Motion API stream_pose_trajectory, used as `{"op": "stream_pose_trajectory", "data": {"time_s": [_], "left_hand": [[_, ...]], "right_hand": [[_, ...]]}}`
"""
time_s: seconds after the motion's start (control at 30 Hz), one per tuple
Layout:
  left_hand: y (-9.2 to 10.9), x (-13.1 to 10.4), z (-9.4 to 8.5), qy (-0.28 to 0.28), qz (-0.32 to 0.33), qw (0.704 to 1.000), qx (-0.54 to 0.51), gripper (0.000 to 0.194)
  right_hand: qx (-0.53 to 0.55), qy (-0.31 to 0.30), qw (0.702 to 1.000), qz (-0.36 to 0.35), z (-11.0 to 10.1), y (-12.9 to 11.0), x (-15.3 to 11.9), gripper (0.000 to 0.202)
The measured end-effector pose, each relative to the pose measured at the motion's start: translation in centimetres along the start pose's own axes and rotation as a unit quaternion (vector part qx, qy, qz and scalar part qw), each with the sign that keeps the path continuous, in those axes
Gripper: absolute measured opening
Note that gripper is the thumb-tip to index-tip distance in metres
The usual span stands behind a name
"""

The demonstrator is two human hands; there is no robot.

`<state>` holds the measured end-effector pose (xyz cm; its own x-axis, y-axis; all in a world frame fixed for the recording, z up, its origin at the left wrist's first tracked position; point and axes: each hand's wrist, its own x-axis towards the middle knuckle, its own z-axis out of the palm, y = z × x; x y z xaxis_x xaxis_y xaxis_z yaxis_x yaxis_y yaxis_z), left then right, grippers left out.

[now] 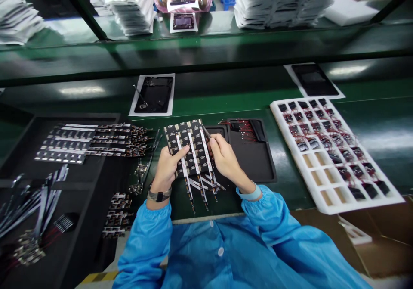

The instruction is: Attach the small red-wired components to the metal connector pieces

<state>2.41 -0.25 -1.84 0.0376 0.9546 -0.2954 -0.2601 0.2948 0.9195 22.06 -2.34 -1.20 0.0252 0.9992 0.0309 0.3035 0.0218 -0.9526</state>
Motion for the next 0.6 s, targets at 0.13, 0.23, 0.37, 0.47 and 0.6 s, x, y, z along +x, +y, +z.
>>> {"op": "stream_pose_trajectory", "data": {"time_s": [0.13,0.23,0.37,0.47,0.6], "left_hand": [[0.3,-0.1,0.2,0.011,0.006,1.000,0.011,0.052],[0.1,-0.1,0.3,0.015,0.007,1.000,0.010,0.051],[-0.2,0.1,0.1,0.015,0.001,1.000,-0.009,0.051],[-0.2,0.3,0.0,0.000,-0.017,0.999,-0.030,0.052],[-0.2,0.5,0.0,-0.013,-0.032,0.998,-0.049,0.052]], "right_hand": [[-0.012,0.011,1.000,0.000,0.1,-0.2,0.0,0.024],[-0.012,0.015,1.000,0.000,0.2,-0.3,0.0,0.025],[0.061,-0.008,0.998,0.016,0.2,0.0,0.2,0.031],[0.130,-0.025,0.991,0.036,0.5,0.7,0.3,0.039],[0.155,-0.040,0.985,0.064,1.0,1.4,0.5,0.050]]}}
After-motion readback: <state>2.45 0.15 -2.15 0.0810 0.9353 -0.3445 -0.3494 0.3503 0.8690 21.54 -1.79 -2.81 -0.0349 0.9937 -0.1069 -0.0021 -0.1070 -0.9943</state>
